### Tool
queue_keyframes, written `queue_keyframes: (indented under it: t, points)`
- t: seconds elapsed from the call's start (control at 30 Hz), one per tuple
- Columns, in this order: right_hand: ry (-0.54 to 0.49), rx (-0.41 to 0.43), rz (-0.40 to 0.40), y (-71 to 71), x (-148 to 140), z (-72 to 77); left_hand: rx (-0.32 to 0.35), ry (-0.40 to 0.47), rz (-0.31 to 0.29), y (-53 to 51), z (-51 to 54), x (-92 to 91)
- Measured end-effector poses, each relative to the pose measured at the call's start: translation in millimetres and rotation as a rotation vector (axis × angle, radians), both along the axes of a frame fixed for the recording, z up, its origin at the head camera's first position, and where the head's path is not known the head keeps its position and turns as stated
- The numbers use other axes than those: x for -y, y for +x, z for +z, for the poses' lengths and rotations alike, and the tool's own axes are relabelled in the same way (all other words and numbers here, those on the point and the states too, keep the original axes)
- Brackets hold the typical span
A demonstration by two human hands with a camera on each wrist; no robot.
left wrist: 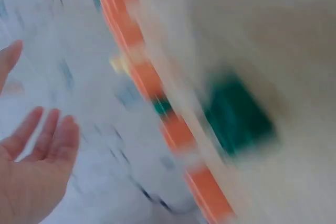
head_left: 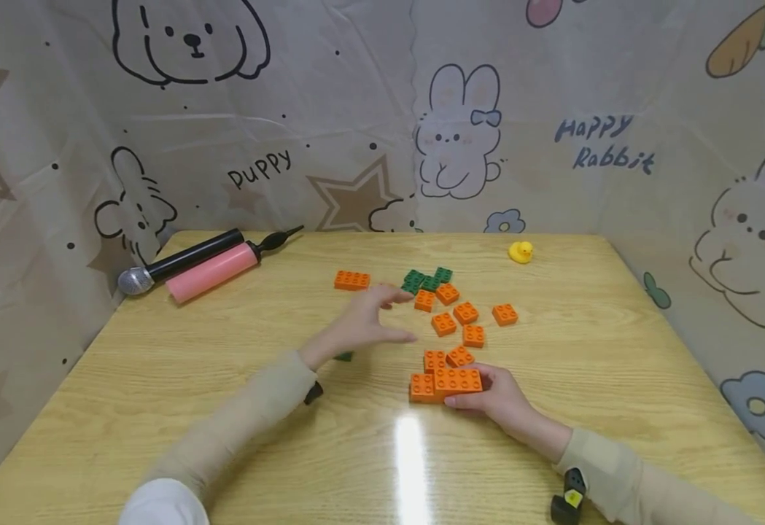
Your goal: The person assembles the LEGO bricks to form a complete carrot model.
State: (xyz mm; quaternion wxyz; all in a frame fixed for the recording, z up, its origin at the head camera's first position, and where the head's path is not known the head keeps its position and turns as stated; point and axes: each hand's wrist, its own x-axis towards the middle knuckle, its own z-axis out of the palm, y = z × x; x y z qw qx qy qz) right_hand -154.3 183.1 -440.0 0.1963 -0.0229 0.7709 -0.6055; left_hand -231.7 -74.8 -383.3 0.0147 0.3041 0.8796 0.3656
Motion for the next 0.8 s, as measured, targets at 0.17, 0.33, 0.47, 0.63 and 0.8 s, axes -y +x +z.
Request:
queue_keyframes:
  t: [0.17,0.33,0.47,0.63,0.8]
  points:
    - [0.04,-0.019,-0.011,0.4,0,-1.3,-0.039,0.046,0.176,-48.4,-1.2,46.3]
    - [0.07,-0.043,-0.012,0.7,0,-2.0,0.085,0.022,0.258,-79.4,-7.2,84.2]
    - [0.051,-0.04,-0.009,0.6,-1,-3.4,0.129,-0.027,0.26,-90.1,-15.6,97.9]
    - [0.032,-0.019,-0.007,0.8,0,-3.6,0.187,-0.068,0.254,-95.7,-29.1,99.8]
    - [0.014,-0.005,0.0,0.6,-1,-3.0,0.236,-0.088,0.237,-100.2,-36.7,93.8]
